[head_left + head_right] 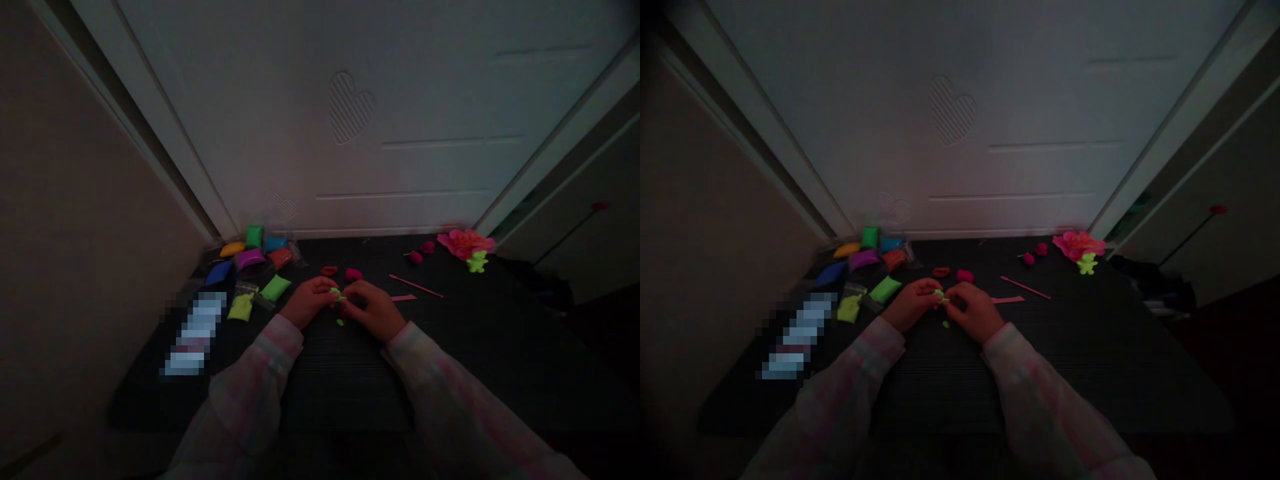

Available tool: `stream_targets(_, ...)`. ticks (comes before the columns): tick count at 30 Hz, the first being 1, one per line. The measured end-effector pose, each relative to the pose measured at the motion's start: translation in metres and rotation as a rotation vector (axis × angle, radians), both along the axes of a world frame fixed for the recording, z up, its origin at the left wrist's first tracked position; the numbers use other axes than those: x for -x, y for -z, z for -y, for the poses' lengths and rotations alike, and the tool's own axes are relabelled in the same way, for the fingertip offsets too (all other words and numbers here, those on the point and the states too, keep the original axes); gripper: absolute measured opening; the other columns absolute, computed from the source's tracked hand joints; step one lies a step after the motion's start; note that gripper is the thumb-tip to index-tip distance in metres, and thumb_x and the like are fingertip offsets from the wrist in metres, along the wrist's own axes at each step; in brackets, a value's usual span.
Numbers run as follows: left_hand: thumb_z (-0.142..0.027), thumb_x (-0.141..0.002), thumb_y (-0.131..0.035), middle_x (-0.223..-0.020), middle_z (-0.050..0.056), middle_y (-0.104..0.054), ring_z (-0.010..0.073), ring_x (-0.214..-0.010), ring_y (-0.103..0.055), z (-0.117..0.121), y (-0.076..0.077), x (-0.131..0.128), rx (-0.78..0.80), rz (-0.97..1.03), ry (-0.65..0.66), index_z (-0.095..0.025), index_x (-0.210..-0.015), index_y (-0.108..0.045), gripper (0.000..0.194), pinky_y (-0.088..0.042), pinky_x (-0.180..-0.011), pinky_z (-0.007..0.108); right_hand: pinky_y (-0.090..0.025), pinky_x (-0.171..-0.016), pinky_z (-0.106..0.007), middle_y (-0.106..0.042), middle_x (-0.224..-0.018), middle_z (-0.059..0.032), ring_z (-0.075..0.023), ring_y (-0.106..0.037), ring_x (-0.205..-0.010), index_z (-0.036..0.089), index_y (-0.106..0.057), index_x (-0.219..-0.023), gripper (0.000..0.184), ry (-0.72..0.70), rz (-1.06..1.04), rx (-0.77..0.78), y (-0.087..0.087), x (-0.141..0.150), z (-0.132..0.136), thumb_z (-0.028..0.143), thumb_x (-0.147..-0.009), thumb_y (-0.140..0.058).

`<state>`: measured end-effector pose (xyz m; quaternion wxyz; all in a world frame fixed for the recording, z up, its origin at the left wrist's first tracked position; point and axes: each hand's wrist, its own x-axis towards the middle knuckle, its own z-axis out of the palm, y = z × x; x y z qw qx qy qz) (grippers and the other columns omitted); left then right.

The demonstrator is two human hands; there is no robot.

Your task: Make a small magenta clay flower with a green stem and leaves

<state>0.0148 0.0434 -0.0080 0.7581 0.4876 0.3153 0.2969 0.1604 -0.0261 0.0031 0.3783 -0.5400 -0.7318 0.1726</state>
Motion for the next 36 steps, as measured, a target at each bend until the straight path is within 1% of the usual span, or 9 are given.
stream_targets(2,-0.017,-0.074,-0.058,-0.067,-0.002,-0.057,0.0077,-0.058,-0.054,0.002,-0.004,0.0,0.018,0.018,-0.001,-0.011,-0.078,-0.054,0.009,-0.046,-0.055,0.023,-0.047,-0.069,-0.033,-0.057,-0.097,-0.0042,-0.013,-0.056,-0.08,0.016,-0.053,-0.099,0.024,0.012,0.006,0.005,0.001,0.0,0.0,0.032,-0.083,-0.046)
stream_targets(5,-0.016,-0.059,-0.07,-0.068,-0.002,-0.059,0.0106,-0.062,-0.058,0.007,-0.01,-0.001,0.044,0.047,-0.003,-0.013,-0.074,-0.052,0.023,-0.047,-0.061,0.025,-0.047,-0.072,-0.035,-0.055,-0.101,-0.005,-0.0143,-0.055,-0.084,0.016,-0.052,-0.102,0.025,0.033,0.002,0.014,0.004,0.0,0.0,0.032,-0.083,-0.046)
stream_targets(8,-0.017,-0.052,-0.073,-0.064,-0.002,-0.059,0.0104,-0.058,-0.057,0.01,-0.013,-0.003,0.046,0.059,-0.02,-0.014,-0.069,-0.051,0.028,-0.046,-0.058,0.024,-0.046,-0.074,-0.036,-0.055,-0.103,-0.0053,-0.0149,-0.055,-0.086,0.017,-0.052,-0.103,0.026,0.035,-0.025,0.036,0.005,0.001,0.0,0.032,-0.083,-0.046)
stream_targets(11,-0.014,-0.057,-0.07,-0.061,-0.004,-0.056,0.0072,-0.055,-0.053,0.01,-0.011,-0.005,0.018,0.059,-0.06,-0.013,-0.066,-0.05,0.022,-0.044,-0.055,0.021,-0.047,-0.073,-0.035,-0.055,-0.103,-0.0053,-0.0147,-0.055,-0.086,0.016,-0.052,-0.103,0.025,0.021,-0.082,0.081,0.006,0.002,0.0,0.031,-0.083,-0.046)
stream_targets(15,-0.015,-0.076,-0.055,-0.065,-0.004,-0.053,0.0066,-0.055,-0.05,0.002,-0.007,-0.004,-0.026,0.061,-0.165,-0.011,-0.073,-0.052,0.006,-0.044,-0.053,0.021,-0.048,-0.069,-0.033,-0.056,-0.099,-0.0047,-0.014,-0.056,-0.081,0.015,-0.051,-0.103,0.027,0.013,-0.212,0.166,0.007,-0.003,-0.001,0.032,-0.082,-0.047)
stream_targets(19,-0.019,-0.081,-0.05,-0.072,-0.001,-0.054,0.0083,-0.061,-0.053,-0.004,-0.006,-0.002,-0.03,0.066,-0.225,-0.011,-0.082,-0.053,0.009,-0.046,-0.056,0.023,-0.048,-0.069,-0.034,-0.056,-0.1,-0.0049,-0.0142,-0.056,-0.081,0.015,-0.05,-0.105,0.028,0.056,-0.327,0.202,0.007,-0.013,-0.004,0.032,-0.083,-0.046)
stream_targets(26,-0.012,-0.075,-0.055,-0.07,-0.002,-0.054,0.0088,-0.064,-0.054,0.004,-0.009,-0.004,-0.013,0.081,-0.155,-0.011,-0.076,-0.053,0.003,-0.046,-0.059,0.025,-0.046,-0.074,-0.037,-0.055,-0.103,-0.0054,-0.0156,-0.055,-0.087,0.016,-0.051,-0.103,0.027,0.139,-0.304,0.172,0.006,-0.006,-0.005,0.031,-0.082,-0.047)
stream_targets(32,-0.009,-0.056,-0.069,-0.067,-0.004,-0.056,0.0063,-0.061,-0.053,0.009,-0.011,-0.005,-0.009,0.085,-0.141,-0.013,-0.069,-0.052,0.021,-0.042,-0.061,0.02,-0.047,-0.072,-0.035,-0.055,-0.102,-0.0052,-0.015,-0.056,-0.085,0.015,-0.051,-0.104,0.027,0.174,-0.261,0.144,0.008,0.001,-0.003,0.032,-0.082,-0.047)
stream_targets(36,-0.013,-0.054,-0.07,-0.067,-0.004,-0.057,0.0072,-0.062,-0.054,0.009,-0.011,-0.006,-0.016,0.078,-0.156,-0.013,-0.069,-0.052,0.023,-0.042,-0.062,0.021,-0.046,-0.075,-0.037,-0.055,-0.104,-0.0054,-0.0155,-0.055,-0.088,0.016,-0.052,-0.103,0.026,0.181,-0.247,0.118,0.007,0.001,-0.003,0.032,-0.083,-0.046)
